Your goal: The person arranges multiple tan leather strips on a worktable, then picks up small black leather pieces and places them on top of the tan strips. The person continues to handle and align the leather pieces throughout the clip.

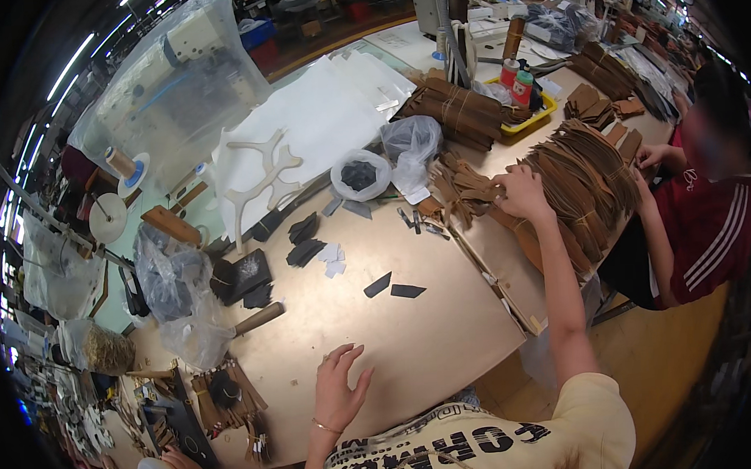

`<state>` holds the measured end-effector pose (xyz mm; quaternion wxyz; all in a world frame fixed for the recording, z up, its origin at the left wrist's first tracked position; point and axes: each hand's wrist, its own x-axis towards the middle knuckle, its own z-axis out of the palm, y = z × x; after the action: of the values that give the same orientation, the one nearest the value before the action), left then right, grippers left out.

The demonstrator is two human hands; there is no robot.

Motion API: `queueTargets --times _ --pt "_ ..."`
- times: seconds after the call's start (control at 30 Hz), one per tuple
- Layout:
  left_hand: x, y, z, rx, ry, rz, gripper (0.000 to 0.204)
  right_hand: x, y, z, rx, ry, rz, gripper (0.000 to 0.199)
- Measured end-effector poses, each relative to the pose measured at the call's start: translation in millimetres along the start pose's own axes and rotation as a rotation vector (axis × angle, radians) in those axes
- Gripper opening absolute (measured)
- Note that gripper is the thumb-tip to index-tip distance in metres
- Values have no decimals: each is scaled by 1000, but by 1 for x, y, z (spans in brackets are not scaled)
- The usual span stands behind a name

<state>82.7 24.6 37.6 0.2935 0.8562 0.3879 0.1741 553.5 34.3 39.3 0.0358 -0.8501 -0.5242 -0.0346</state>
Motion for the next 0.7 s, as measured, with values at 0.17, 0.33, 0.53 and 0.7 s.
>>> queueTargets --times 0.17,0.33,0.53,0.7 --pt "3 -6 -6 14 10 34 39 4 -50 -4 537 293 -95 27" --pt "-6 -17 -15 12 38 15 40 1 -95 44 266 80 177 34" --pt "-19 -34 -17 -13 18 -63 39 8 -69 55 525 127 202 36" --pt "-5 -23 -17 -81 -10 7 38 47 -11 -9 1525 141 404 19"
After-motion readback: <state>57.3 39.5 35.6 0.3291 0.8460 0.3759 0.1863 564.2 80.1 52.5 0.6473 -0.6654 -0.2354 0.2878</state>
